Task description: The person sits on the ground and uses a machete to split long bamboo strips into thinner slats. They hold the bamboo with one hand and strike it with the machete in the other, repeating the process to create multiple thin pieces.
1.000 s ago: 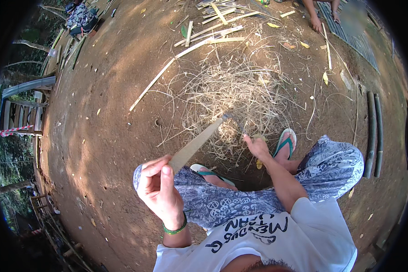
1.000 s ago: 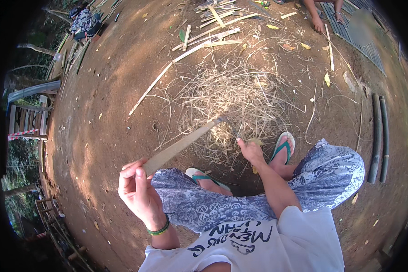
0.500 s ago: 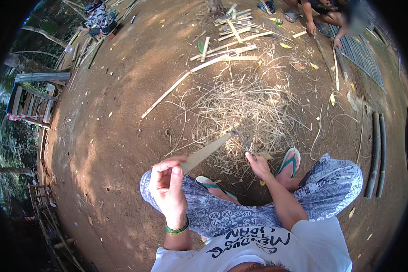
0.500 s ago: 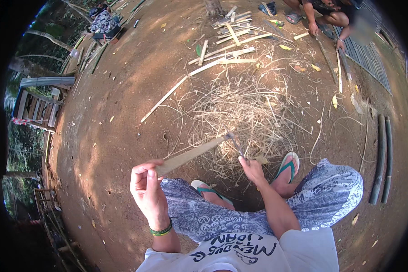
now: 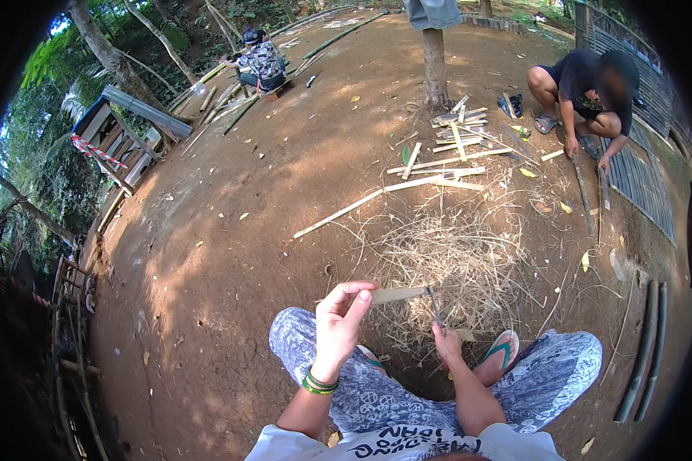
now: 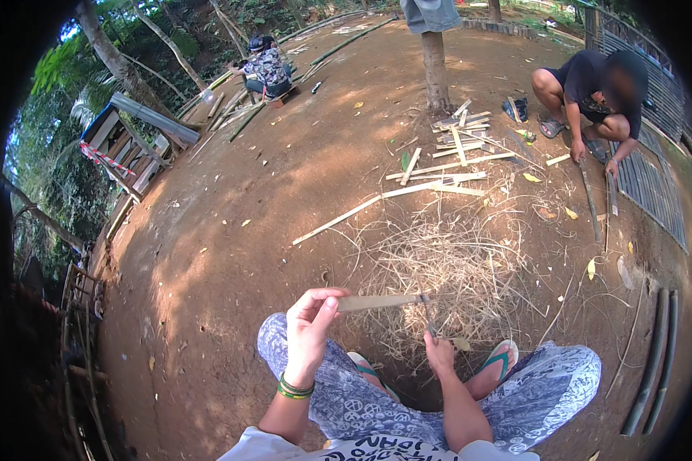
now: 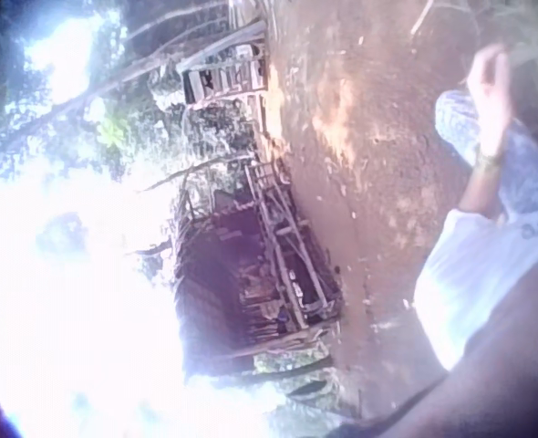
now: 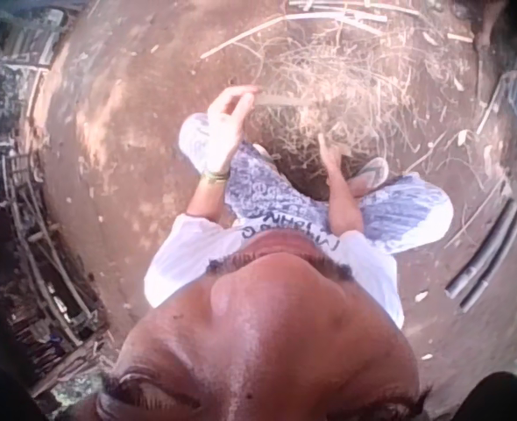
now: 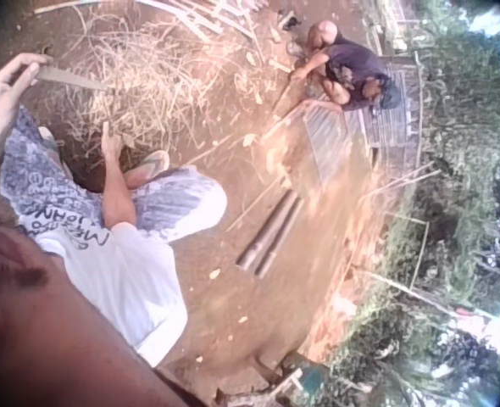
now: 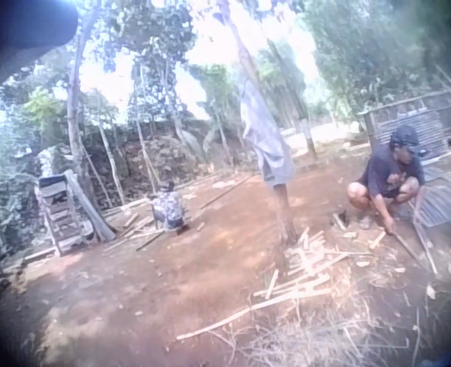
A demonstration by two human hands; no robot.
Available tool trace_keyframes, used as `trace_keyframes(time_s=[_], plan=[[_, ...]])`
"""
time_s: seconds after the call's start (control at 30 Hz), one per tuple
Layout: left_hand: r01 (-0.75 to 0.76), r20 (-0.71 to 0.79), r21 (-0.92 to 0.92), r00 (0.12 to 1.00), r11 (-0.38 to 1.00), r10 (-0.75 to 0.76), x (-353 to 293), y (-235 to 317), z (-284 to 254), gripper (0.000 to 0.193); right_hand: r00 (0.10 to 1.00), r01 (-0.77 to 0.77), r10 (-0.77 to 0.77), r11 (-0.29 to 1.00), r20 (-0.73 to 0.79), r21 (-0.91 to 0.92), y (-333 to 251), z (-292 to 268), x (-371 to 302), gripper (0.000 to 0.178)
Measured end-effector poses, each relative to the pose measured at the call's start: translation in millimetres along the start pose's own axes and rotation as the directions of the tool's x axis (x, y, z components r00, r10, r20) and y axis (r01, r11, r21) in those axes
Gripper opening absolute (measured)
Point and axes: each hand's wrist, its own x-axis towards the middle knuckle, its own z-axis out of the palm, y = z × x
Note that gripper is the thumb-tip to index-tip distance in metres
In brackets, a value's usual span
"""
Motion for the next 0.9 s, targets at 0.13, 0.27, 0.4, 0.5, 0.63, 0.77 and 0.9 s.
trace_keyframes(time_s=[0.13, 0.27, 0.4, 0.5, 0.63, 0.77, 0.9], plan=[[-0.012, -0.008, -0.071, 1.0, 0.997, 0.011, 6.4, -1.0, -2.0, 0.012, 1.0, 0.014, -0.02, 0.96, 0.02, 0.28, -89.1, -4.3, -31.0, 0.062], [-0.038, -0.011, -0.093, 0.999, 0.995, 0.038, 22.1, 15.1, -8.1, 0.012, 0.977, 0.17, -0.206, 0.917, 0.063, 0.362, -194.5, -49.1, -68.0, 0.063], [-0.103, 0.093, -0.105, 0.989, 0.989, 0.113, 49.5, 47.0, 8.6, 0.017, 0.867, 0.491, -0.477, 0.764, -0.146, 0.417, -264.0, -96.9, -59.0, 0.06], [-0.096, 0.152, -0.138, 0.981, 0.986, 0.117, 64.1, 75.6, 9.8, 0.021, 0.837, 0.493, -0.543, 0.69, -0.072, 0.53, -332.3, -152.8, -94.3, 0.053], [-0.166, 0.208, -0.146, 0.959, 0.975, 0.194, 85.1, 109.9, 15.2, 0.022, 0.726, 0.581, -0.686, 0.572, -0.051, 0.579, -390.6, -211.4, -113.4, 0.05], [-0.232, 0.229, -0.072, 0.943, 0.97, 0.242, 107.4, 125.9, 23.9, 0.017, 0.658, 0.587, -0.753, 0.498, -0.016, 0.638, -430.5, -254.1, -128.9, 0.048], [-0.311, 0.237, 0.008, 0.924, 0.95, 0.3, 130.3, 109.6, 30.7, 0.014, 0.611, 0.656, -0.789, 0.548, 0.062, 0.519, -435.2, -278.5, -122.5, 0.047]])
